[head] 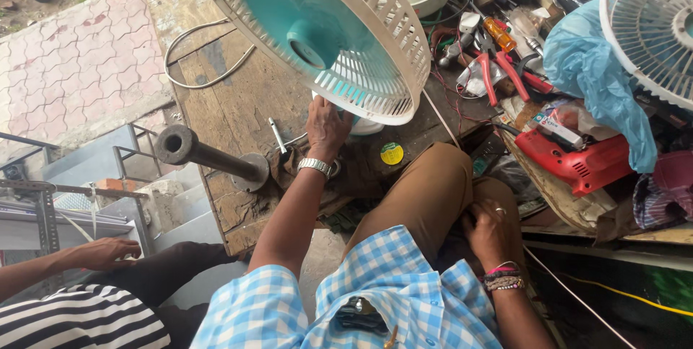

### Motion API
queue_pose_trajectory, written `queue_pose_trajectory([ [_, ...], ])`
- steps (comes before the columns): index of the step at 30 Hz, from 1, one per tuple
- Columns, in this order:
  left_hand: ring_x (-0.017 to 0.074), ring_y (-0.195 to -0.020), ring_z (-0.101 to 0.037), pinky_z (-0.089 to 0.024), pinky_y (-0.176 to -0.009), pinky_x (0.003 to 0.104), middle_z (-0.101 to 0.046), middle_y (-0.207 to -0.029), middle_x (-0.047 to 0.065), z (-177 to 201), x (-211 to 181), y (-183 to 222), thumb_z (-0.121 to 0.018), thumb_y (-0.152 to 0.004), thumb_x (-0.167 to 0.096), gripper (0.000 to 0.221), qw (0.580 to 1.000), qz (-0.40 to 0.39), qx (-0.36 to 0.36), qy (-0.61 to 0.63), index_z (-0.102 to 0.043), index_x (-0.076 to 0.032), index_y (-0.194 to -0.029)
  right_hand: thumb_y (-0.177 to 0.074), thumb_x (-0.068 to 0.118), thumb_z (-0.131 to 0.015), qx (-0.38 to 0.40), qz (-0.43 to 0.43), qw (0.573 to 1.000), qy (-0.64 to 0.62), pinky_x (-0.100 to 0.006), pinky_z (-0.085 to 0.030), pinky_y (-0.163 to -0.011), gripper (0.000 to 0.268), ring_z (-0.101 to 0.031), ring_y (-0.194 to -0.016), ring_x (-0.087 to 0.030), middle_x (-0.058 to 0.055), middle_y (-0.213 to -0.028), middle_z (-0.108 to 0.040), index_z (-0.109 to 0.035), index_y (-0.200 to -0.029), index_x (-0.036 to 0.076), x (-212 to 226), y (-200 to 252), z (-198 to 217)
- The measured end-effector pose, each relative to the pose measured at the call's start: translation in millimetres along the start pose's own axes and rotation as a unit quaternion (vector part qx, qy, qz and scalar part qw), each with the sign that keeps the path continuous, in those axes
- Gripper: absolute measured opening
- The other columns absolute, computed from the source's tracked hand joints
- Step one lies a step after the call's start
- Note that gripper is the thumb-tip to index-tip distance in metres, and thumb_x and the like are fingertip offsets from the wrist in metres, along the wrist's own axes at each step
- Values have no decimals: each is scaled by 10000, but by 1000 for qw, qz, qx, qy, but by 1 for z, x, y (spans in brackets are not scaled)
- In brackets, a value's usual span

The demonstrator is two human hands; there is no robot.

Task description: The person repairs a teal table fan by using a screwdriver to remove the base cover, then connects the power cord to a socket. They test the fan's operation and use a hammer to tap the fan blades.

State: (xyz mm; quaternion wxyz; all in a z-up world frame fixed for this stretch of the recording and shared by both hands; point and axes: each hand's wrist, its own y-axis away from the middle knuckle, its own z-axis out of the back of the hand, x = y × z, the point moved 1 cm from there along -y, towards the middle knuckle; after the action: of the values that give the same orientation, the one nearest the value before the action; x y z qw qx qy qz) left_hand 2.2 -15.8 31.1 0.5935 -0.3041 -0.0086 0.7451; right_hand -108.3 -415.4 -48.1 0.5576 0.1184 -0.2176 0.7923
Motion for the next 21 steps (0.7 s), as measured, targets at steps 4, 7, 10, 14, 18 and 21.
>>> queue_pose_trajectory([
  [4, 340, -983, -626, -541, -819, 466, -614, -1081, 138, 1, 1, -2, -771, -863, -370, 466, 1000, 7, 15, 0, -623, -60, -1178, -760, 108, -765, -13, 15, 1000, -9, -497, -481, -957, 213, -623, -1096, -384, -175, -1052, -700, -702, -941, 14, 0, -1, 0],
  [7, 320, -915, -663, -551, -778, 455, -644, -1006, 137, -2, 0, -5, -772, -875, -394, 453, 998, 45, 34, -5, -625, -43, -1120, -773, 109, -768, -3, 2, 1000, -7, -490, -479, -959, 205, -623, -1101, -381, -171, -1055, -702, -705, -944, 15, 0, -1, 0],
  [10, 328, -816, -681, -546, -706, 467, -670, -921, 142, -6, 0, -4, -789, -840, -408, 487, 997, 73, 8, 14, -619, -21, -1082, -762, 105, -766, -5, 0, 1000, -10, -490, -474, -963, 217, -624, -1109, -379, -168, -1067, -705, -705, -949, 12, 1, -1, 0],
  [14, 332, -775, -691, -549, -678, 469, -680, -894, 141, -7, 0, -3, -778, -864, -383, 421, 997, 77, 14, 10, -634, -30, -1043, -768, 106, -767, -5, -1, 1000, 0, -492, -472, -970, 211, -620, -1117, -386, -174, -1076, -705, -710, -948, 11, 2, -1, 1],
  [18, 316, -799, -688, -553, -692, 450, -671, -923, 140, -1, -2, -4, -757, -867, -319, 378, 998, 47, 27, 13, -649, -27, -1082, -774, 95, -753, 1, 10, 1000, 2, -481, -486, -967, 238, -630, -1123, -377, -172, -1109, -717, -715, -987, -5, 3, -1, 5],
  [21, 331, -904, -638, -531, -780, 459, -642, -1026, 148, 11, -6, -6, -747, -828, -238, 362, 999, -39, 11, 22, -677, -48, -1128, -767, 99, -756, 4, 4, 1000, 2, -486, -488, -973, 218, -629, -1136, -384, -174, -1099, -719, -719, -957, -2, 4, -2, 5],
])
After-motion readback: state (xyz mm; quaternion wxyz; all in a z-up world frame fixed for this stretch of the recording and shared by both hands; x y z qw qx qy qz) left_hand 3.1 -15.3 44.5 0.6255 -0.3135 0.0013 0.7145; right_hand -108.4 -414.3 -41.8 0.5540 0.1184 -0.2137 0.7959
